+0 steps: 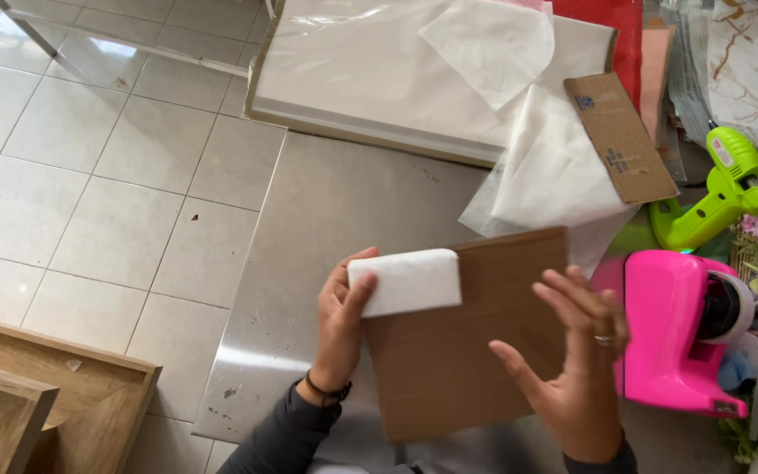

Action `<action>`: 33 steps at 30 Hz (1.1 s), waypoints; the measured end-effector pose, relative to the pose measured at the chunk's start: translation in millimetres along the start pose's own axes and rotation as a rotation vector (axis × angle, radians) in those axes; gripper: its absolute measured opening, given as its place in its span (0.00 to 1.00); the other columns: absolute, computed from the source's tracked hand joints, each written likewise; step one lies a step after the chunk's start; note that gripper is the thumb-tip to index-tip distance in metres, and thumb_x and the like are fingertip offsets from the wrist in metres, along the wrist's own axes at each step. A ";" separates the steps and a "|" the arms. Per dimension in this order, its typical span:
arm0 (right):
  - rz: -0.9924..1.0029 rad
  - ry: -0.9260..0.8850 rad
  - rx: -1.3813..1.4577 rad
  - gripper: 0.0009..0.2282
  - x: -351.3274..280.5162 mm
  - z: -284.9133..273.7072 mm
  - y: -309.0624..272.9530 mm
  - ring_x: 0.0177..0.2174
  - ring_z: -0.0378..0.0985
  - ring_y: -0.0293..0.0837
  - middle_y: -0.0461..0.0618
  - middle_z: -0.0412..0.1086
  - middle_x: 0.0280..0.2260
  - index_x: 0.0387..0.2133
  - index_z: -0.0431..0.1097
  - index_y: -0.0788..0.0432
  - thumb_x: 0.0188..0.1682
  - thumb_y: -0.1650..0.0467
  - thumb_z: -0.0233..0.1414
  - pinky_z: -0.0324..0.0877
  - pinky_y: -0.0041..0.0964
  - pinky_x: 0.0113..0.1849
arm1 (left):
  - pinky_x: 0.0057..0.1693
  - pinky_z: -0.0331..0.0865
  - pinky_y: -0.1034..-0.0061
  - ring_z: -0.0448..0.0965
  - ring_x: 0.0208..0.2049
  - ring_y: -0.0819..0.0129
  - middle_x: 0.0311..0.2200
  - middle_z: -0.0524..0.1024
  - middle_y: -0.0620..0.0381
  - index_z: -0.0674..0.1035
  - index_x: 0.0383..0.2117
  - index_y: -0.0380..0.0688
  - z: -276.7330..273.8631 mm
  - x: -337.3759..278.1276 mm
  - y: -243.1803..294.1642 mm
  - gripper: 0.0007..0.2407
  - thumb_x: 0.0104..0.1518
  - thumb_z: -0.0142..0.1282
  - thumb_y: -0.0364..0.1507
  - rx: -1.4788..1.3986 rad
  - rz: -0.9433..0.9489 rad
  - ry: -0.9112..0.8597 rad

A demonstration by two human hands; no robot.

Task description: The person cuts a cardboard box with scissors and fits a piece of floral foam inside.

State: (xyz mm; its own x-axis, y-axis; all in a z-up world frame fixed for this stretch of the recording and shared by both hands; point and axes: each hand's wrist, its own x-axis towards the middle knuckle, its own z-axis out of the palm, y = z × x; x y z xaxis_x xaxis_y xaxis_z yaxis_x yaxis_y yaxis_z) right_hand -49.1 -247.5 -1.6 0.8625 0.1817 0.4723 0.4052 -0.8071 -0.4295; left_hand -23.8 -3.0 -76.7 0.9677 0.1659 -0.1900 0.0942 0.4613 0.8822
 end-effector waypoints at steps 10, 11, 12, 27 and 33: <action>-0.127 -0.337 -0.023 0.20 -49.1 108.4 5.6 0.62 0.63 0.48 0.45 0.65 0.60 0.60 0.64 0.46 0.53 0.64 0.52 0.52 0.52 0.62 | 0.39 0.68 0.80 0.75 0.33 0.75 0.32 0.78 0.59 0.79 0.38 0.41 -50.9 17.4 -34.5 0.15 0.57 0.58 0.42 -0.029 -0.129 0.293; -0.120 -0.363 -0.047 0.17 -53.5 117.0 5.5 0.63 0.61 0.50 0.45 0.65 0.61 0.58 0.67 0.40 0.55 0.62 0.49 0.51 0.55 0.62 | 0.39 0.69 0.80 0.75 0.33 0.75 0.33 0.79 0.59 0.79 0.38 0.41 -52.1 18.7 -36.0 0.15 0.58 0.57 0.42 0.007 -0.109 0.307; -0.121 -0.363 -0.043 0.17 -55.2 116.6 7.4 0.63 0.61 0.50 0.45 0.65 0.61 0.58 0.67 0.40 0.55 0.62 0.49 0.51 0.55 0.62 | 0.39 0.69 0.80 0.75 0.33 0.75 0.33 0.79 0.59 0.79 0.38 0.41 -51.8 18.5 -35.7 0.15 0.58 0.57 0.42 0.009 -0.108 0.310; 0.300 -0.133 -0.610 0.20 -183.8 10.1 126.8 0.49 0.75 0.52 0.45 0.70 0.51 0.59 0.75 0.43 0.53 0.58 0.56 0.72 0.54 0.51 | 0.42 0.65 0.81 0.71 0.35 0.78 0.33 0.75 0.64 0.77 0.37 0.44 -47.7 12.8 -24.1 0.14 0.61 0.53 0.42 0.182 -0.109 0.234; 0.402 0.004 -0.056 0.28 -120.8 -0.7 83.6 0.58 0.65 0.60 0.68 0.66 0.56 0.62 0.65 0.68 0.53 0.59 0.47 0.58 0.53 0.61 | 0.45 0.72 0.77 0.77 0.44 0.65 0.46 0.77 0.48 0.76 0.55 0.33 -34.5 5.1 -13.3 0.26 0.56 0.51 0.42 -0.072 -0.148 0.163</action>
State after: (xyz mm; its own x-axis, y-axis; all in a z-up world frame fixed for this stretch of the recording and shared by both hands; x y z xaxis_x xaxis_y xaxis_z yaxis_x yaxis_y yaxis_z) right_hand -119.6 -337.3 -94.1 0.9475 -0.1572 0.2785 0.0182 -0.8428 -0.5379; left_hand -28.1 21.8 -104.3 0.8933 0.2280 -0.3873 0.2095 0.5512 0.8076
